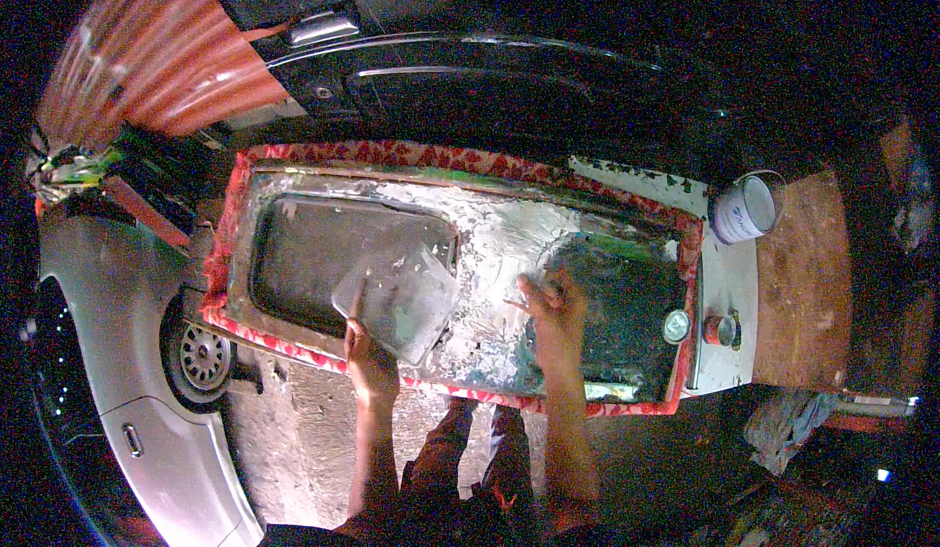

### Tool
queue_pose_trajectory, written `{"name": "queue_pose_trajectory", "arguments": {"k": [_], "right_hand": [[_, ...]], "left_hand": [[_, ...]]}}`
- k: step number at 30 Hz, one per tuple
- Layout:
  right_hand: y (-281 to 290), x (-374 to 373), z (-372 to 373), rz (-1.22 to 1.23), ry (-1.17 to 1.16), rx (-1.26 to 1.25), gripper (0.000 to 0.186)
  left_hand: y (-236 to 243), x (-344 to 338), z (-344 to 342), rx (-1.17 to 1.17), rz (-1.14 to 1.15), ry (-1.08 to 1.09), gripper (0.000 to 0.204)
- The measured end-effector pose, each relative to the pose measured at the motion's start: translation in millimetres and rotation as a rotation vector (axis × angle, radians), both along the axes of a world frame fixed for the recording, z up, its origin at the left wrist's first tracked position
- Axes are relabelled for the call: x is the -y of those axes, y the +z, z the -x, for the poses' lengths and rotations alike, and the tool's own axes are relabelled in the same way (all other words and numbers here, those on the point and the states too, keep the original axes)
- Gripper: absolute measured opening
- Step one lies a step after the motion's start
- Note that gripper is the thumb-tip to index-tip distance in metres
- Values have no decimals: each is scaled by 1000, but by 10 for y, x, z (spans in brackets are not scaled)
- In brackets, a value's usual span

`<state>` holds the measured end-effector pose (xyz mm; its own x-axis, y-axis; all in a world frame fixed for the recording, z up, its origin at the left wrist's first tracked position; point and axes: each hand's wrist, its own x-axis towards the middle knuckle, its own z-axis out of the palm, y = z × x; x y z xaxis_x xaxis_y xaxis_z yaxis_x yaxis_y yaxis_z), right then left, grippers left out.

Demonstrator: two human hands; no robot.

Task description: The person scoops a white paste from a plastic container and spreads it onto a car door panel using a small spatula. The person repeatedly adds more paste and smooths the surface across the panel.

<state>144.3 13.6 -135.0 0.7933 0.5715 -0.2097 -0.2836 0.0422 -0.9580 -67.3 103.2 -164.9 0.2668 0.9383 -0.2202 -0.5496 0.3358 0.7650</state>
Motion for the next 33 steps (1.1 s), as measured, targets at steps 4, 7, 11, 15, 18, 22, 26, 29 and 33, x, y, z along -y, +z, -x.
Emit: {"name": "queue_pose_trajectory", "arguments": {"k": [4,7,11,15,18,22,26,29,33], "right_hand": [[-403,-181,-351,159,201,393,27],[-671,-454,-573,229,427,459,22],[-799,-706,-645,335,572,751,20],[-917,-793,-566,399,551,1052,20],[-742,-730,-401,533,544,1221,21],[-748,-730,-335,539,494,1302,24],[-914,-670,-214,443,531,1390,27],[-998,-531,-1,405,536,1415,30],[-1054,-287,201,335,553,1367,34]], "left_hand": [[-64,-95,64,5,-37,30,51],[-155,-105,127,-30,-50,59,57],[-190,-90,158,-34,-19,67,58],[-249,-92,182,-30,9,96,59],[-216,-116,174,-47,-2,95,60],[-195,-146,186,-72,26,99,60],[-179,-145,181,-41,29,92,59],[-231,-113,203,-57,94,105,58],[-212,-107,188,-94,120,115,58]]}}
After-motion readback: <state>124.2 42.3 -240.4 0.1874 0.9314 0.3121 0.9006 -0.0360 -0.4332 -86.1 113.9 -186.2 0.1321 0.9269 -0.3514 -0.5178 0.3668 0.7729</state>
